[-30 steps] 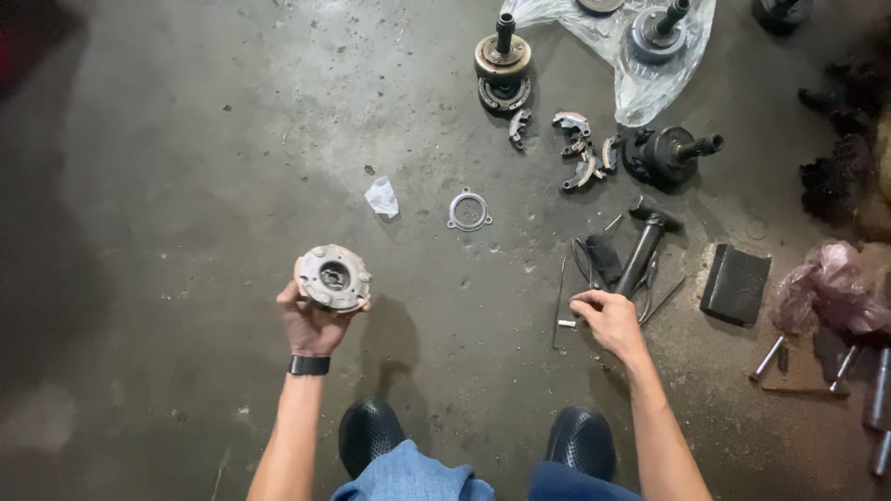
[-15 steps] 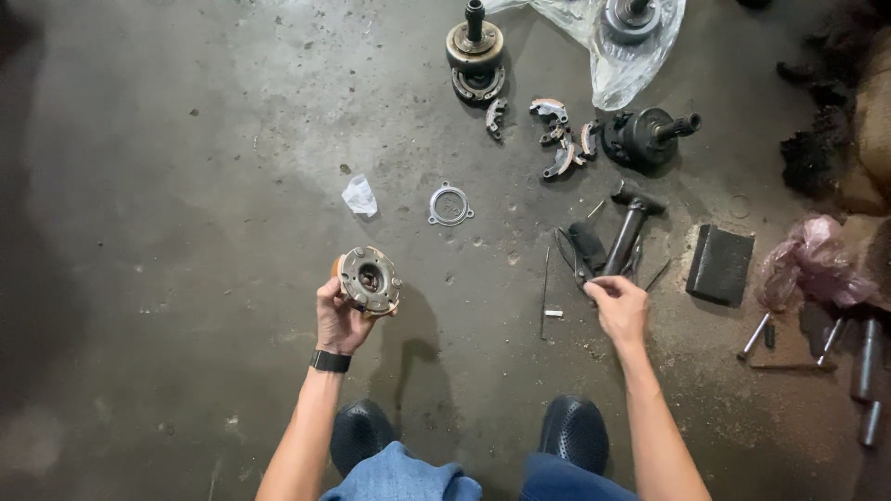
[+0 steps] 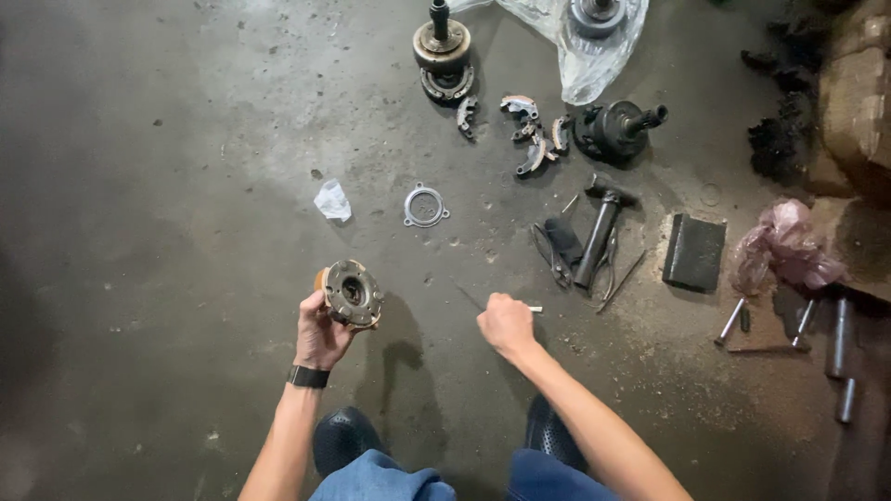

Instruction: Assembling and inspecting mechanical components on a workshop floor.

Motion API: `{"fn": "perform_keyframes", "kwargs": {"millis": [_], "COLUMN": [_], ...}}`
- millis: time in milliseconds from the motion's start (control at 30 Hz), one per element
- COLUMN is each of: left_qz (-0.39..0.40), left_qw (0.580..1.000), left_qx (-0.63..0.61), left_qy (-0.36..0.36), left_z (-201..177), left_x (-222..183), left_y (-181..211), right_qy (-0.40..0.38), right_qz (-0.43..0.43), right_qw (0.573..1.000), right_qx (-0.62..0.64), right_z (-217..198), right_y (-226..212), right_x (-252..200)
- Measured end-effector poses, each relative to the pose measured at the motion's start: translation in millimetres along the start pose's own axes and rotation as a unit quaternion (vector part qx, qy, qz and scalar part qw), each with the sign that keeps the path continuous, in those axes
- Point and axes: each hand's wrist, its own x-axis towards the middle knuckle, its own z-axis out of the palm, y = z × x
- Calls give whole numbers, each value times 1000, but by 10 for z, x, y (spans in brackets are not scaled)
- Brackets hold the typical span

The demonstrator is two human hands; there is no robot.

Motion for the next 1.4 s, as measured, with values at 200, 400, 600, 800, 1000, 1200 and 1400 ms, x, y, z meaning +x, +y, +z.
{"fn": "perform_keyframes", "kwargs": {"millis": [200, 400, 600, 800, 1000, 1200, 1400], "left_qz": [-41, 119, 80, 80, 205, 286, 461], "left_qw": [999, 789, 558, 397, 574, 657, 604], "left_qx": [-2, 603, 823, 899, 785, 698, 635], "left_qy": [34, 23, -71, -168, -109, -7, -140], "left_z": [-449, 392, 1427, 1575, 1162, 1015, 2061], "left_x": [175, 388, 422, 813, 838, 597, 263], "left_y": [-206, -152, -241, -641, -496, -76, -81], "right_qy": [31, 3, -8, 4, 54, -60, -217], "right_qz": [-67, -64, 97, 108, 49, 212, 168], "right_qw": [997, 998, 995, 993, 988, 920, 573], "right_qx": [39, 8, -22, 39, 136, 323, 773], "right_z": [-122, 154, -442, -554, -402, -349, -532], "right_y": [-45, 167, 293, 282, 268, 33, -442], "right_x": [-153, -166, -9, -40, -45, 81, 93]}}
